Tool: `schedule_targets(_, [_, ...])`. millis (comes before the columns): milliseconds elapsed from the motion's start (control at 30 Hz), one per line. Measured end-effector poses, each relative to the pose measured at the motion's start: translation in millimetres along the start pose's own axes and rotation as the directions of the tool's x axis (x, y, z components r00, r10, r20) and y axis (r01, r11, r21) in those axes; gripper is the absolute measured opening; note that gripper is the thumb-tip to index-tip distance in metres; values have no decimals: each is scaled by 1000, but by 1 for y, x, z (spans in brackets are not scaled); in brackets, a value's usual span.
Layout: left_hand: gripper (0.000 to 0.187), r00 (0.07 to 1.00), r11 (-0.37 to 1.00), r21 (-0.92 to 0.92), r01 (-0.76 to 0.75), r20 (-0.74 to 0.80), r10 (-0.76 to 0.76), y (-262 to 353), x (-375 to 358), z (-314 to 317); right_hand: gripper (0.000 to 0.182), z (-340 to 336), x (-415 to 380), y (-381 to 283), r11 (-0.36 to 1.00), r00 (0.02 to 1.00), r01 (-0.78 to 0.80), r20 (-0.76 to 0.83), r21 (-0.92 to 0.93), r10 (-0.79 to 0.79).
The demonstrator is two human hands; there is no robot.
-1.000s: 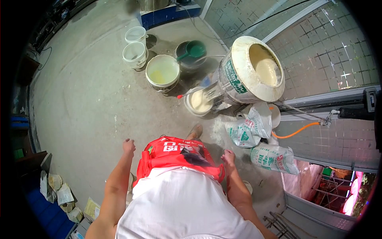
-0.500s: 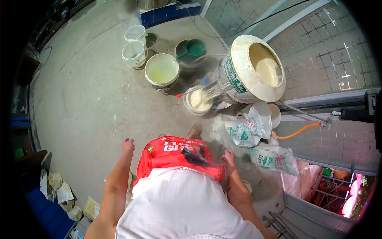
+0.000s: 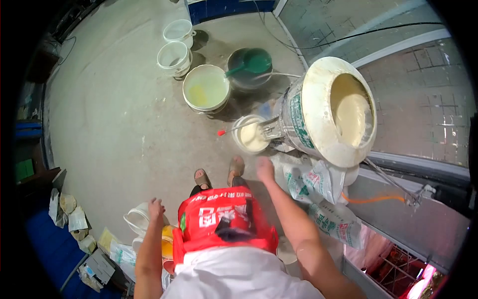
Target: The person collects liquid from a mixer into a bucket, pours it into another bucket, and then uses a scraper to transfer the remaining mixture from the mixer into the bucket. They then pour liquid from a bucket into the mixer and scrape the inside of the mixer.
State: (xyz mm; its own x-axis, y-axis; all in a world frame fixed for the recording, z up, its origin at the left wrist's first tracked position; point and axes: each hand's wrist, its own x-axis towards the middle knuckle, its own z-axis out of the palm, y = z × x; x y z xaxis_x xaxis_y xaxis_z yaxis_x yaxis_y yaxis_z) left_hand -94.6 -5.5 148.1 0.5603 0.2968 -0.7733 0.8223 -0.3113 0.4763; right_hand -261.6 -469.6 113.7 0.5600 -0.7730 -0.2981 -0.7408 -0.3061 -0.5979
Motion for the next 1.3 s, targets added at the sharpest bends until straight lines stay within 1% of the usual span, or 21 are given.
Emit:
schedule_targets(33, [42, 1000, 1000, -9, 11, 4, -11, -7, -5, -1, 22, 11, 18, -22, 988, 996, 87, 43, -131, -82])
schedule_targets(100, [40, 1000, 995, -95, 4, -20, -6, -19, -25, 10, 25, 18, 44, -76, 990, 979, 105, 184, -94, -86])
schedule_targets(167, [38, 999, 993, -108, 44, 18, -42, -27, -45, 17, 28, 33, 70, -108, 955, 948, 193, 295, -224, -122])
schedule_targets(267, [35, 985, 987, -106, 118, -110, -130, -53, -64, 30, 32, 76, 98, -112, 869, 873, 439, 338, -229, -352])
schedule_targets(300, [34, 976, 983, -105, 151, -139, -165, -52, -75, 35, 33, 85, 106, -115, 853, 854, 471, 360, -227, -375])
schedule_targets(367, [35, 972, 974, -75, 215, -80, -221, -92, -65, 21, 34, 100, 115, -121, 816, 810, 534, 409, -221, -419])
schedule_targets(400, [35, 966, 967, -61, 248, -52, -252, -95, -65, 22, 34, 109, 119, -120, 810, 807, 539, 418, -232, -417])
schedule_targets(500, [35, 957, 951, -135, 279, -47, -288, -106, -73, 23, 33, 133, 122, -113, 776, 792, 565, 447, -279, -416])
schedule_targets(567, [35, 958, 955, -127, 269, -64, -278, -123, -63, 19, 32, 143, 126, -111, 739, 785, 588, 453, -329, -423])
schedule_targets(667, [34, 961, 954, -158, 256, -61, -268, -121, -61, 23, 32, 152, 133, -109, 737, 755, 592, 545, -326, -365])
schedule_targets(767, [33, 969, 960, -150, 237, -29, -244, -107, -52, 28, 19, 167, 137, -106, 758, 774, 581, 489, -295, -403])
schedule_targets(800, [33, 971, 966, -123, 230, -38, -236, -101, -48, 31, 16, 167, 141, -109, 756, 766, 558, 562, -342, -312])
schedule_targets(867, [32, 974, 972, -85, 219, -36, -223, -91, -40, 38, 11, 158, 150, -123, 731, 722, 525, 683, -437, -110])
schedule_targets(933, [32, 977, 975, -79, 209, -27, -212, -86, -30, 39, 11, 118, 155, -141, 657, 633, 660, 742, -366, -222])
schedule_targets(967, [33, 982, 983, -27, 181, -45, -182, -94, -19, 38, 12, 93, 159, -145, 609, 577, 724, 769, -325, -276])
schedule_targets(1000, [34, 982, 980, -49, 190, -6, -191, -91, -16, 40, 13, 70, 166, -144, 538, 586, 743, 775, -398, -236])
schedule_targets(1033, [34, 985, 984, -48, 172, -13, -172, -67, -20, 57, 14, 44, 171, -137, 461, 597, 756, 778, -465, -195])
schedule_targets(1100, [35, 990, 988, -80, 135, -27, -137, -40, -28, 70, 16, -8, 183, -128, 360, 690, 722, 655, -591, -308])
schedule_targets(1167, [35, 994, 988, -115, 100, -31, -104, -40, -22, 71, 19, -33, 196, -120, 374, 776, 621, 609, -689, -165])
schedule_targets(1267, [36, 998, 980, -189, 66, 0, -67, -35, -24, 68, 20, -68, 212, -106, 314, 781, 621, 532, -718, -327])
schedule_targets(1300, [36, 996, 980, -177, 89, -12, -93, -37, -26, 65, 21, -71, 214, -106, 303, 790, 611, 541, -731, -288])
